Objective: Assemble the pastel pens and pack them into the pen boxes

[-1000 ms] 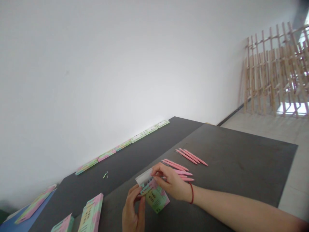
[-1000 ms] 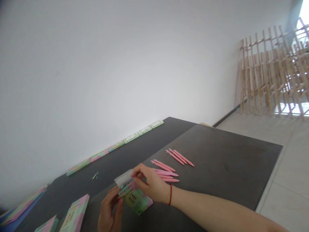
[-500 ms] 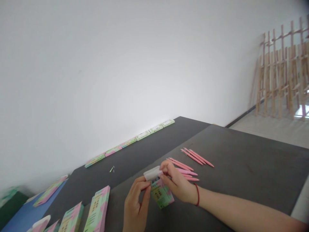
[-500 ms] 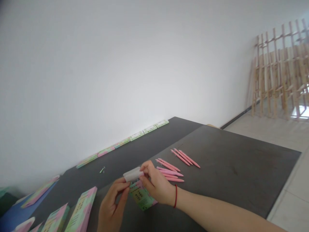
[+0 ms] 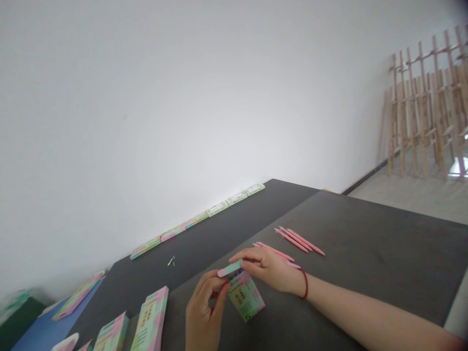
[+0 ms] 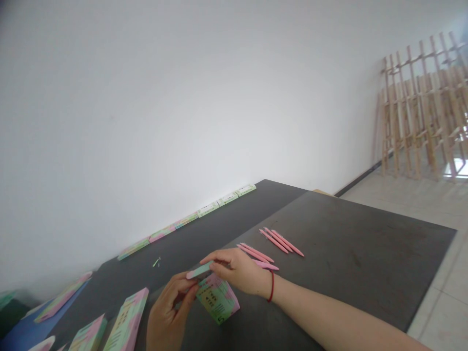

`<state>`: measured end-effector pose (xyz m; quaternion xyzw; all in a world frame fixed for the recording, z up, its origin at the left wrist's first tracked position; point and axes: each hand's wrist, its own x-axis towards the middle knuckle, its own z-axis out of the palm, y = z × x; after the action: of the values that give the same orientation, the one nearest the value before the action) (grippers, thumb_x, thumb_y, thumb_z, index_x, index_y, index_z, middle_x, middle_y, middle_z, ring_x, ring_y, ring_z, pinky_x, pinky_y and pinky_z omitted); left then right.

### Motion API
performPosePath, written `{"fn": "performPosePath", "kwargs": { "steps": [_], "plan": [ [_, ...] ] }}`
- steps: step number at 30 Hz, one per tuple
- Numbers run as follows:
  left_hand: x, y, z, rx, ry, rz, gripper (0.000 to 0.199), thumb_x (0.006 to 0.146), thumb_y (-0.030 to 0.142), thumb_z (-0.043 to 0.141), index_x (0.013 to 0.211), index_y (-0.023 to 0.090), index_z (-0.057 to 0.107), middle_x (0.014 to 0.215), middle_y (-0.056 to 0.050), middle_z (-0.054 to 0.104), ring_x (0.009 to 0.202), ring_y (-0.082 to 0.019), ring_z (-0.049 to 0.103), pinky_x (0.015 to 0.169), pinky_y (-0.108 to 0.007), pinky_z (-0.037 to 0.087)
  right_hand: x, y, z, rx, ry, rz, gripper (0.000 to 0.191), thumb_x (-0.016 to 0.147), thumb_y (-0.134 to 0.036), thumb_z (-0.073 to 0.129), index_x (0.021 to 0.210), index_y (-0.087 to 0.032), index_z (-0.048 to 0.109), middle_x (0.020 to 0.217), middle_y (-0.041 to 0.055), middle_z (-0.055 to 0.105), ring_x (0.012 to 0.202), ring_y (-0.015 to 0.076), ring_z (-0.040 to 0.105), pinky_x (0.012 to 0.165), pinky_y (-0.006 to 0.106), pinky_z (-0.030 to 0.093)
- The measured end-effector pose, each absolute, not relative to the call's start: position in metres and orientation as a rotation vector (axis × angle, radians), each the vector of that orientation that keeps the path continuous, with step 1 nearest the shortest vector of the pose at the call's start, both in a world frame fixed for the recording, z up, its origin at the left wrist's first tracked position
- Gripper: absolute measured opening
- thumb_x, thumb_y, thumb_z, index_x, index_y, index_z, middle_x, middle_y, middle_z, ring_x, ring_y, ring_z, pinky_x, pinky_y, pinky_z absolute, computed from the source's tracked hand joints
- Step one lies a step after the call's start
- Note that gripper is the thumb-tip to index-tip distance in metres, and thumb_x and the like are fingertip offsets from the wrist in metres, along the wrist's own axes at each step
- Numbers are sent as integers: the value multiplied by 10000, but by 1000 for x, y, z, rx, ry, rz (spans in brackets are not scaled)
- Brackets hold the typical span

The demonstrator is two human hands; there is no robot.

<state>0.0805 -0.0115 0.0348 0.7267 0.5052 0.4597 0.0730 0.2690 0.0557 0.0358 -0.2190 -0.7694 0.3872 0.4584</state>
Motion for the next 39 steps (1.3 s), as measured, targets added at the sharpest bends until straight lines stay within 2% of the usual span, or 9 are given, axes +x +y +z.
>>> {"fn": "performPosePath", "kwargs": {
  "steps": [4, 8, 10, 12, 17, 22, 30, 34, 39],
  "plan": [
    [80, -11, 31, 2130, 1514, 1374, 97, 847, 291, 573, 871, 231, 645, 972, -22, 649, 841, -163, 632, 680, -244, 515, 270, 58, 33, -534, -1952, 937, 280, 839, -135, 488, 1053, -184, 662, 855, 16, 664, 678, 112, 555, 596, 197, 426],
    [83, -12, 27, 1945, 1541, 1515, 175, 817, 313, 610, 958, 214, 579, 956, -39, 656, 810, -174, 650, 672, -266, 535, 271, 57, 35, -532, -1957, 949, 307, 835, -114, 470, 1071, -183, 655, 855, 16, 657, 679, 108, 549, 592, 191, 421],
    [85, -13, 26, 1875, 1521, 1577, 273, 825, 324, 595, 1066, 208, 538, 986, -59, 657, 841, -189, 656, 690, -286, 544, 272, 56, 37, -533, -1966, 937, 305, 832, -111, 472, 1064, -182, 658, 864, 22, 659, 711, 118, 561, 613, 197, 433],
    [86, -14, 28, 1892, 1510, 1539, 289, 848, 329, 560, 1108, 206, 540, 1021, -73, 656, 873, -199, 653, 718, -302, 544, 273, 56, 38, -526, -1973, 932, 304, 830, -108, 471, 1057, -183, 659, 867, 26, 663, 746, 130, 575, 633, 205, 446],
    [87, -15, 36, 1966, 1501, 1446, 202, 854, 323, 556, 1010, 209, 615, 1021, -65, 662, 849, -191, 647, 720, -290, 538, 273, 56, 35, -506, -1984, 919, 330, 824, -86, 460, 1073, -193, 648, 909, 30, 671, 758, 132, 598, 656, 214, 469],
    [90, -15, 38, 2007, 1449, 1473, 171, 865, 308, 536, 915, 200, 658, 1016, -75, 665, 882, -199, 643, 728, -286, 530, 273, 56, 32, -445, -2006, 826, 305, 842, -88, 456, 1055, -194, 646, 938, 35, 673, 843, 145, 614, 756, 249, 480],
    [89, -16, 34, 2172, 1429, 1486, 126, 881, 233, 502, 903, 212, 624, 1004, -63, 643, 917, -187, 621, 763, -289, 503, 272, 55, 27, -339, -2012, 709, 286, 923, -151, 396, 1115, -176, 606, 1062, 77, 658, 985, 152, 607, 884, 293, 466],
    [88, -15, 32, 2254, 1405, 1497, 125, 875, 202, 496, 886, 218, 619, 975, -57, 650, 903, -188, 624, 758, -288, 500, 272, 57, 23, -299, -2047, 591, 314, 949, -181, 360, 1176, -185, 577, 1083, 88, 656, 1024, 156, 600, 907, 315, 468],
    [84, -14, 25, 2389, 1341, 1470, 178, 855, 131, 503, 951, 229, 617, 1041, -56, 643, 976, -185, 614, 819, -293, 492, 276, 58, 21, -243, -2087, 448, 337, 942, -159, 358, 1223, -196, 540, 1136, 100, 639, 1063, 158, 589, 916, 330, 473]
  ]
}}
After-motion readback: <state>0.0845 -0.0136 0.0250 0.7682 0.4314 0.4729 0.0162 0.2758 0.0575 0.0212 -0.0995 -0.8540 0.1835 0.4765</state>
